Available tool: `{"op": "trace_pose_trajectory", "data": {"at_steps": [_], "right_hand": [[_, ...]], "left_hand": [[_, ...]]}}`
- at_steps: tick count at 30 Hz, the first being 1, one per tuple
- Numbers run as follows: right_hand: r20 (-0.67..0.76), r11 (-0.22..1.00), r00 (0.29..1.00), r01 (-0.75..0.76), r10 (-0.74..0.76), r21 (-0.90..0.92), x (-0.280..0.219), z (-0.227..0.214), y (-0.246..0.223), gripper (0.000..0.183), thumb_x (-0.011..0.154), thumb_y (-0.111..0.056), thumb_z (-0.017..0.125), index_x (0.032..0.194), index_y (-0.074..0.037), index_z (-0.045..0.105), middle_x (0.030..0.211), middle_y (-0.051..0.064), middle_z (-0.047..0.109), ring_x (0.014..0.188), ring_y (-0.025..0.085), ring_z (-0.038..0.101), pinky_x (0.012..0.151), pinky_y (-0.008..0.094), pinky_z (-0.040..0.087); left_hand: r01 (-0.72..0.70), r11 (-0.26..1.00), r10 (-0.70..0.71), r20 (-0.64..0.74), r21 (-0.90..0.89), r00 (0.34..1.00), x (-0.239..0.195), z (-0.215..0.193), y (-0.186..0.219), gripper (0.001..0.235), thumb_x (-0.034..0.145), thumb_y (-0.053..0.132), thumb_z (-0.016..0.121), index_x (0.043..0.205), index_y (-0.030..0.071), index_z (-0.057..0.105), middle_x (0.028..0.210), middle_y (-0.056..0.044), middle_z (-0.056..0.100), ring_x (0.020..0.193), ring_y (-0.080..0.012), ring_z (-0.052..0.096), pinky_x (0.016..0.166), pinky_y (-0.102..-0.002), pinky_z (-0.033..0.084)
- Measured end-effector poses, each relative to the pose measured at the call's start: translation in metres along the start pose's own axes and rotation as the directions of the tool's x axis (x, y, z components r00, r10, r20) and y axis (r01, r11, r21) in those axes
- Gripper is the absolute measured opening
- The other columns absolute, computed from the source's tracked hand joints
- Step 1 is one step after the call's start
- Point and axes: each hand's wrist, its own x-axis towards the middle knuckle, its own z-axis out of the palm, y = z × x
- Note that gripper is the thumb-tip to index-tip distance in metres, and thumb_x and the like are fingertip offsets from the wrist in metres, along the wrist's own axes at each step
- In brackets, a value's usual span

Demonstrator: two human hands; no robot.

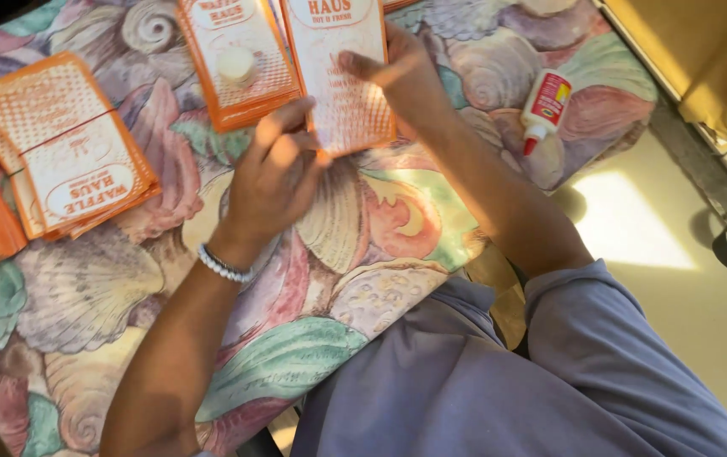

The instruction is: Applying glue to the edges of paper bags and folding them to assemble the final product.

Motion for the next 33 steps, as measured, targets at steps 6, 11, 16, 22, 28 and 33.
{"op": "trace_pose_trajectory", "data": {"at_steps": [6, 11, 16, 22, 28, 33], "right_hand": [[0.037, 0.874, 0.985, 0.166, -0.168, -0.457, -0.056, -0.033, -0.012, 0.037, 0.096, -0.036, 0.074, 0.122, -0.01, 0.066, 0.121, 0.01, 0.074, 0.112, 0.026, 0.075, 0.096, 0.041, 0.064], [0.061, 0.89, 0.997, 0.067, -0.044, -0.451, -0.07, -0.036, 0.013, 0.044, 0.09, -0.037, 0.078, 0.125, -0.013, 0.065, 0.12, 0.009, 0.076, 0.112, 0.026, 0.075, 0.101, 0.046, 0.062], [-0.004, 0.947, 0.956, 0.292, -0.295, -0.134, -0.069, -0.035, 0.021, 0.036, 0.093, -0.001, 0.081, 0.124, -0.003, 0.063, 0.107, 0.013, 0.074, 0.101, 0.019, 0.072, 0.092, 0.038, 0.058], [0.086, 0.965, 0.984, 0.173, -0.159, -0.195, -0.091, -0.049, -0.01, 0.039, 0.104, -0.003, 0.066, 0.141, 0.0, 0.053, 0.116, 0.011, 0.069, 0.109, 0.015, 0.065, 0.101, 0.042, 0.056], [-0.018, 0.896, 0.999, 0.024, -0.036, -0.444, -0.093, -0.102, -0.006, 0.038, 0.102, 0.001, 0.064, 0.14, 0.004, 0.055, 0.103, 0.013, 0.072, 0.093, 0.016, 0.07, 0.085, 0.033, 0.059], [0.075, 0.632, 0.997, 0.074, -0.025, -0.772, -0.096, -0.108, -0.02, 0.041, 0.1, 0.0, 0.063, 0.14, 0.002, 0.056, 0.099, 0.022, 0.074, 0.095, 0.03, 0.072, 0.083, 0.045, 0.056]], "left_hand": [[0.44, 0.756, -0.566, -0.146, -0.484, 0.811, 0.016, 0.054, 0.03, 0.078, 0.094, 0.032, 0.079, 0.149, 0.006, 0.03, 0.142, -0.017, 0.047, 0.133, -0.0333, 0.055, 0.107, -0.039, 0.054], [0.582, 0.544, -0.759, -0.058, -0.605, 0.649, 0.017, 0.105, 0.02, 0.036, 0.086, 0.029, 0.078, 0.113, 0.009, 0.065, 0.101, -0.004, 0.074, 0.093, -0.0146, 0.069, 0.081, -0.03, 0.055], [0.416, 0.608, -0.727, -0.263, -0.677, 0.635, 0.016, 0.134, 0.02, 0.017, 0.087, -0.002, 0.064, 0.101, 0.007, 0.068, 0.094, -0.006, 0.067, 0.089, -0.0192, 0.066, 0.09, -0.038, 0.053], [0.421, 0.517, -0.774, -0.196, -0.746, 0.603, 0.035, 0.122, 0.039, 0.016, 0.088, -0.002, 0.062, 0.097, 0.01, 0.065, 0.087, 0.0, 0.062, 0.086, -0.0125, 0.058, 0.084, -0.032, 0.05], [0.208, 0.963, -0.261, -0.391, -0.173, 0.883, 0.025, 0.111, 0.039, 0.059, 0.098, 0.011, 0.073, 0.147, -0.001, 0.042, 0.137, -0.021, 0.044, 0.131, -0.041, 0.048, 0.114, -0.052, 0.039], [0.004, 0.985, -0.023, 0.102, 0.175, 0.994, 0.014, 0.121, 0.015, 0.023, 0.089, 0.016, 0.074, 0.11, 0.01, 0.073, 0.113, -0.013, 0.068, 0.1, -0.0332, 0.072, 0.085, -0.044, 0.055]]}}
